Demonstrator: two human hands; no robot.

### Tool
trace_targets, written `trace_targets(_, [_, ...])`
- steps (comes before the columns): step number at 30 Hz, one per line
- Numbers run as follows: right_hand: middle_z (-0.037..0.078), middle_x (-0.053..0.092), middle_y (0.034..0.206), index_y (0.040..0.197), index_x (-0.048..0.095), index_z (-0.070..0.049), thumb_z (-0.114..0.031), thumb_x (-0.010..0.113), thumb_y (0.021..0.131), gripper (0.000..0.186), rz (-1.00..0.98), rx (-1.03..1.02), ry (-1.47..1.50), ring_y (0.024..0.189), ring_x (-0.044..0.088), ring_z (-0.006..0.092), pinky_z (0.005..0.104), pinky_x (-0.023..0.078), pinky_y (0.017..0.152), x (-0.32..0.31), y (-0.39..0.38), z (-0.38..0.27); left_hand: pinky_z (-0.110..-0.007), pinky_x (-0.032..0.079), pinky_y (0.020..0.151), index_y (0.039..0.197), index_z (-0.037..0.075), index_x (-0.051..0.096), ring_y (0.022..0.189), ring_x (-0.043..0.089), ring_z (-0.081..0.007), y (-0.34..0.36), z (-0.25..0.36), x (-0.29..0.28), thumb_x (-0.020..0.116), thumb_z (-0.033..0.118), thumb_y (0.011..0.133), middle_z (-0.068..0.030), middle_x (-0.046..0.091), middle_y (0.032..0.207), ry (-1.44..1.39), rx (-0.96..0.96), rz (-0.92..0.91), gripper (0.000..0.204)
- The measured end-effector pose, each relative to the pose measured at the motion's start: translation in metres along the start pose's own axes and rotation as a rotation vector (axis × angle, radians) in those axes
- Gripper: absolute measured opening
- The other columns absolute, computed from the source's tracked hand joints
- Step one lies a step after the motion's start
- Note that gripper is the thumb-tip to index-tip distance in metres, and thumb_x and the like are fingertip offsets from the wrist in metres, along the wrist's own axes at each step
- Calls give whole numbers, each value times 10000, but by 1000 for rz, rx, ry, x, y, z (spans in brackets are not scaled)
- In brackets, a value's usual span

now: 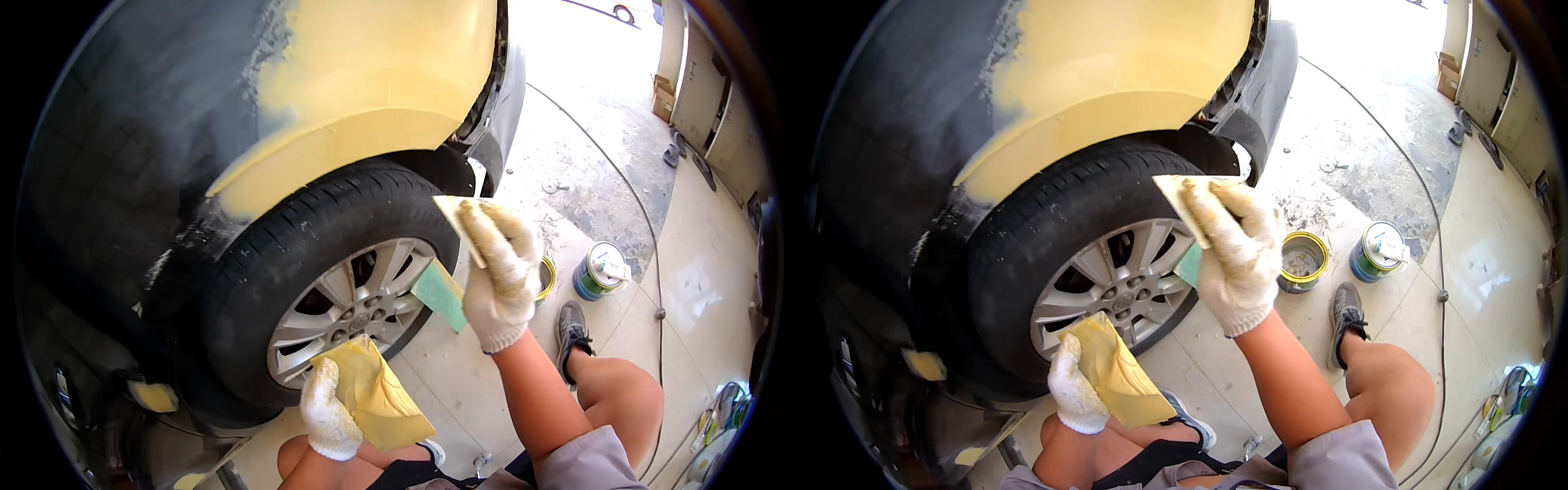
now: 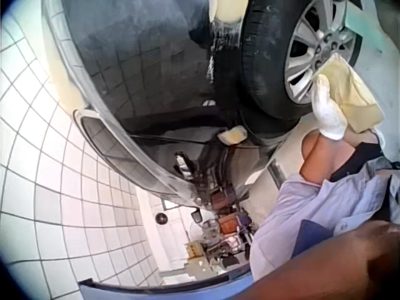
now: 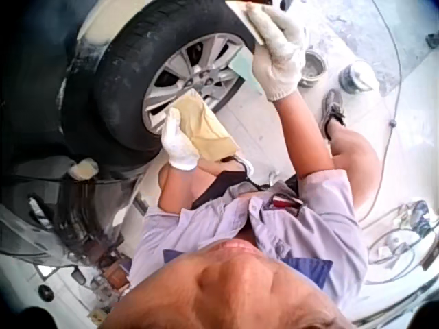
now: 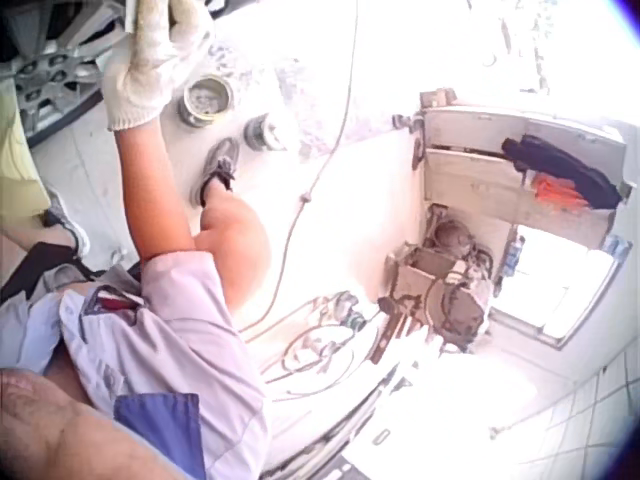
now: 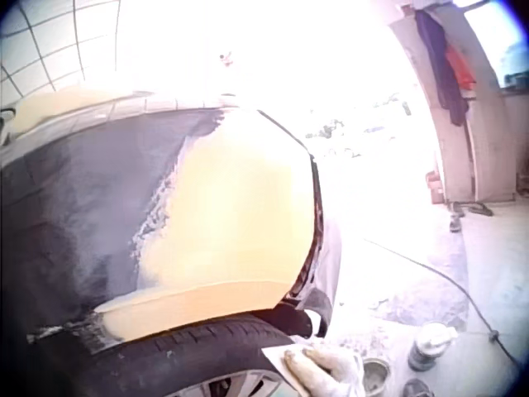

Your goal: The person applies a yellow body filler to the rear bumper and trunk area of a black car using a yellow spreader. They smooth the filler over the surface and then use a green sanding block to level the applied material.

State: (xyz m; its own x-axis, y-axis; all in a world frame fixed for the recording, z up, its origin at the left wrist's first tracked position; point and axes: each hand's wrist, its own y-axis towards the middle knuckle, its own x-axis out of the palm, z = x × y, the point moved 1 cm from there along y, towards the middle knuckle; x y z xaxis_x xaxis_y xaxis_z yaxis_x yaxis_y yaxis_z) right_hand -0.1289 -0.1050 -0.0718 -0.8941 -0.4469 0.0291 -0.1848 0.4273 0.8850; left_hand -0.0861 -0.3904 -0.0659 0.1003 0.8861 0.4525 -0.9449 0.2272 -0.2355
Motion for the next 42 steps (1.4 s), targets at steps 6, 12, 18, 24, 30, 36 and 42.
trace_targets(6, [90, 702, 1221, 1268, 832, -172, -5, 780, 700, 595, -36, -245, -24, 1146, 672, 343, 504, 550, 1000, 54, 45, -43, -482, 564, 1103, 1506, -55, 595, 1249, 704, -358, 5, 7, 0, 554, 401, 1130, -209, 698, 1396, -86, -91, 30, 593])
trace_targets(12, [89, 691, 1223, 1264, 841, -206, -76, 785, 693, 588, 96, -379, 3, 1151, 665, 341, 522, 559, 1025, 98, 65, -63, -512, 604, 989, 1400, -26, 649, 1119, 736, -376, -10, 26, -6, 536, 415, 1104, -207, 738, 1262, -5, -67, 24, 544])
trace_targets(18, [95, 675, 1218, 1248, 841, -209, -105, 816, 682, 576, 17, -338, 35, 1126, 679, 340, 520, 568, 1013, 88, 40, -65, -508, 609, 975, 1377, -75, 656, 1099, 745, -372, -7, 19, -46, 584, 424, 1071, -224, 744, 1250, 66, 74, -4, 590])
trace_targets(24, [67, 660, 1262, 1245, 839, -246, -127, 830, 687, 571, 35, -378, 14, 1155, 662, 337, 536, 563, 1026, 104, 57, -77, -508, 599, 1005, 1382, -94, 655, 1130, 740, -379, -6, 23, -42, 597, 428, 1056, -230, 744, 1260, 50, 24, -10, 618])
trace_targets(30, [61, 669, 1245, 1230, 846, -242, -153, 846, 659, 578, -36, -343, 52, 1138, 665, 324, 529, 561, 1005, 87, 38, -74, -510, 600, 1006, 1386, -101, 650, 1129, 739, -388, -4, 26, -46, 600, 433, 1045, -247, 740, 1259, 45, 7, 10, 635])
trace_targets(36, [74, 673, 1252, 1247, 847, -223, -90, 803, 679, 585, 56, -332, 6, 1180, 653, 352, 535, 552, 1039, 102, 56, -36, -513, 600, 992, 1368, -96, 654, 1110, 738, -389, 1, 22, -39, 590, 429, 1044, -250, 739, 1250, 118, 24, -25, 620])
trace_targets(42, [80, 670, 1249, 1233, 856, -217, -64, 785, 689, 569, 92, -233, 21, 1173, 657, 349, 523, 556, 1032, 85, 47, -29, -513, 597, 984, 1344, -49, 664, 1088, 735, -377, 2, 20, -34, 553, 398, 1057, -216, 742, 1219, 90, 15, 52, 543])
